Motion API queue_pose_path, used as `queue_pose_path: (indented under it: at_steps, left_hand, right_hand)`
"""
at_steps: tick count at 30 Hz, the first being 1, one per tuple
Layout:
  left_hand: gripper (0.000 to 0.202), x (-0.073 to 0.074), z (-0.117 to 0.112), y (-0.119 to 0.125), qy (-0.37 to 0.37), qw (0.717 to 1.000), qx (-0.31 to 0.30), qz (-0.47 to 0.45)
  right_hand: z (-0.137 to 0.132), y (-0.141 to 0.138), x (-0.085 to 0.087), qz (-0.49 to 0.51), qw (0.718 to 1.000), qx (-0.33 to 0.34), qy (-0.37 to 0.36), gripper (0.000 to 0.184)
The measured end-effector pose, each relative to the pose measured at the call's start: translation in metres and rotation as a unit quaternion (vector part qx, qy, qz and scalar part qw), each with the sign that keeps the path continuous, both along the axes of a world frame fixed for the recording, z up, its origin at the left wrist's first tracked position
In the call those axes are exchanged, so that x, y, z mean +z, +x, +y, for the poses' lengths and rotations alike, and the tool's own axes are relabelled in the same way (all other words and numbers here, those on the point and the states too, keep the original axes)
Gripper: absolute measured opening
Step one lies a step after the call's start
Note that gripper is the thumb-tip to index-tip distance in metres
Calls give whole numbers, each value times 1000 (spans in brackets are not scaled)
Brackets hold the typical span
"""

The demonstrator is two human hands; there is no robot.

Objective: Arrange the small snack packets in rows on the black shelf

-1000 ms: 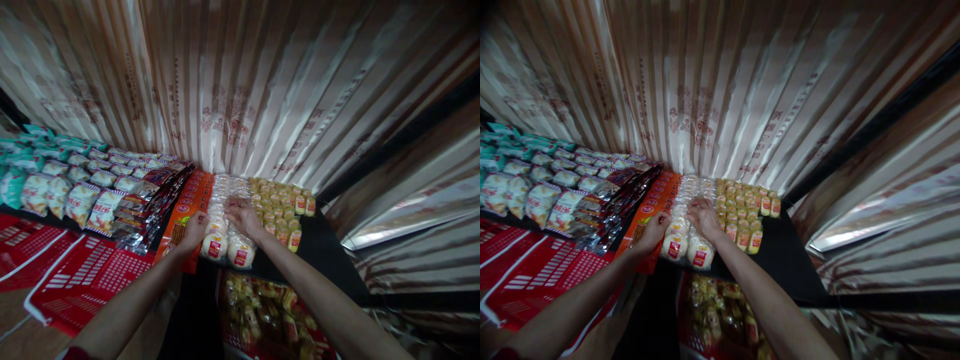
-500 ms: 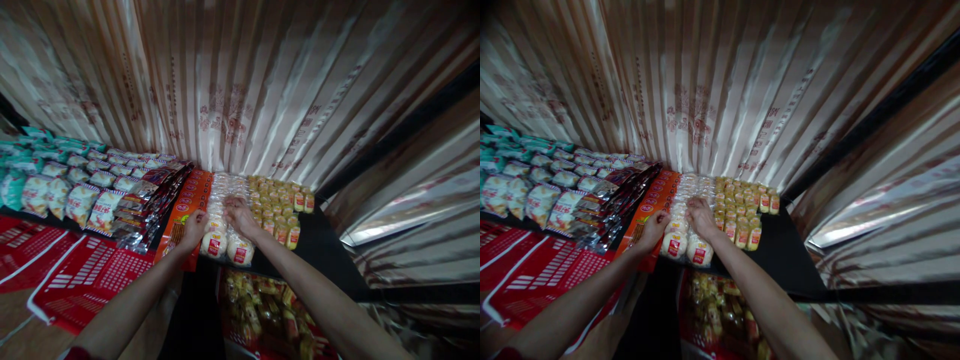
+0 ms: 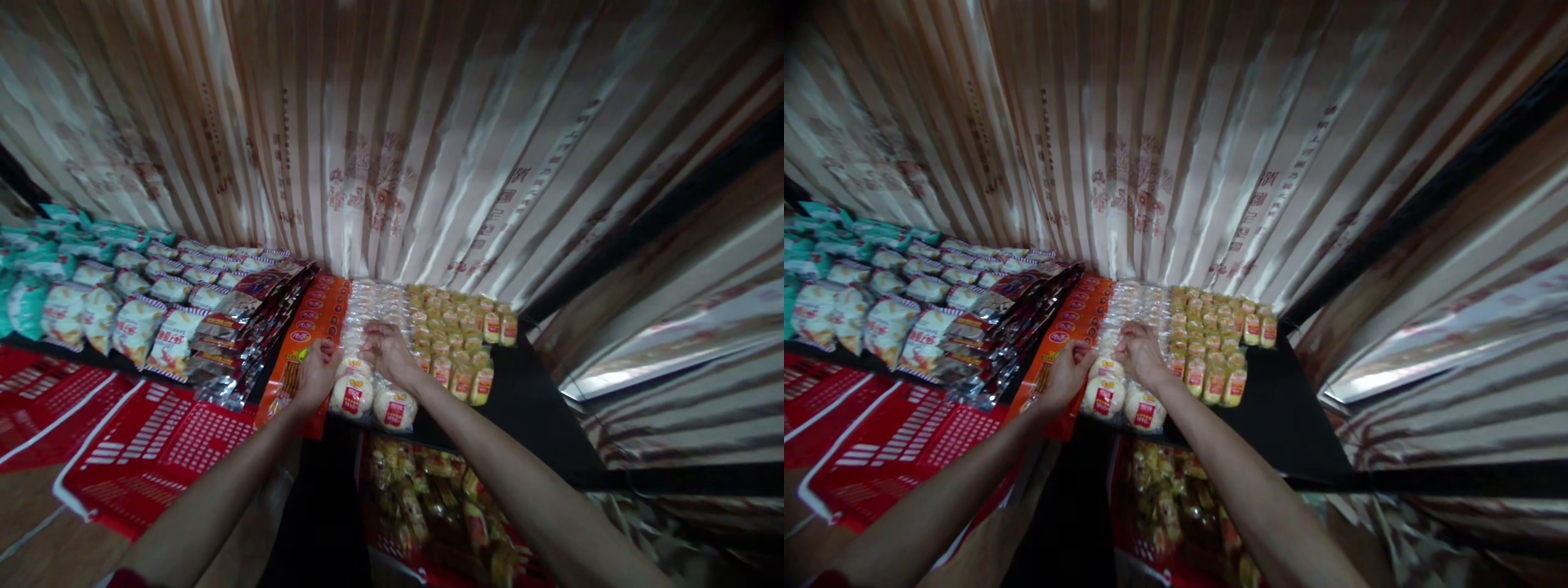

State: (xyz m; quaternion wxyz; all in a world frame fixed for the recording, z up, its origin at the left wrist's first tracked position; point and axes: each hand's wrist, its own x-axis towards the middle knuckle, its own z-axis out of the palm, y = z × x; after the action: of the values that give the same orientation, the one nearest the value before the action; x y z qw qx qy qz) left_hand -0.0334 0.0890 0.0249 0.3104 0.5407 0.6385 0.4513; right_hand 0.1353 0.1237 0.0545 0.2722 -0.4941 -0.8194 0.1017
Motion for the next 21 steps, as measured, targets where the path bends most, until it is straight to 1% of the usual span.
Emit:
queue_pose_path:
  at_steps: [1, 3, 6, 8, 12, 16, 19, 21]
  left_hand:
    - [20, 1, -3, -2, -7, 1000, 6, 21]
    - [19, 3, -10, -5, -24, 999, -16, 46]
    - [16, 1, -14, -9, -37, 996, -80, 33]
    - [15, -1, -13, -9, -42, 994, -98, 16]
    - [16, -5, -10, -8, -53, 995, -89, 0]
    - [15, -6, -10, -7, -50, 994, -98, 11]
    - [16, -3, -10, -8, -53, 994, -94, 23]
    - [17, 1, -14, -9, -60, 993, -91, 44]
  right_hand:
    - [1, 0, 0, -4, 1000, -2, -3, 6]
    - [3, 1, 1, -14, 1000, -2, -6, 7]
    - [4, 3, 3, -31, 1000, 3, -2, 12]
    - [5, 4, 3, -40, 999, 4, 1, 15]
    - [5, 4, 2, -43, 999, 2, 5, 18]
    - [4, 4, 2, -43, 999, 3, 4, 17]
    - [3, 5, 1, -43, 999, 4, 8, 15]
    - [3, 5, -1, -41, 999, 6, 15, 14]
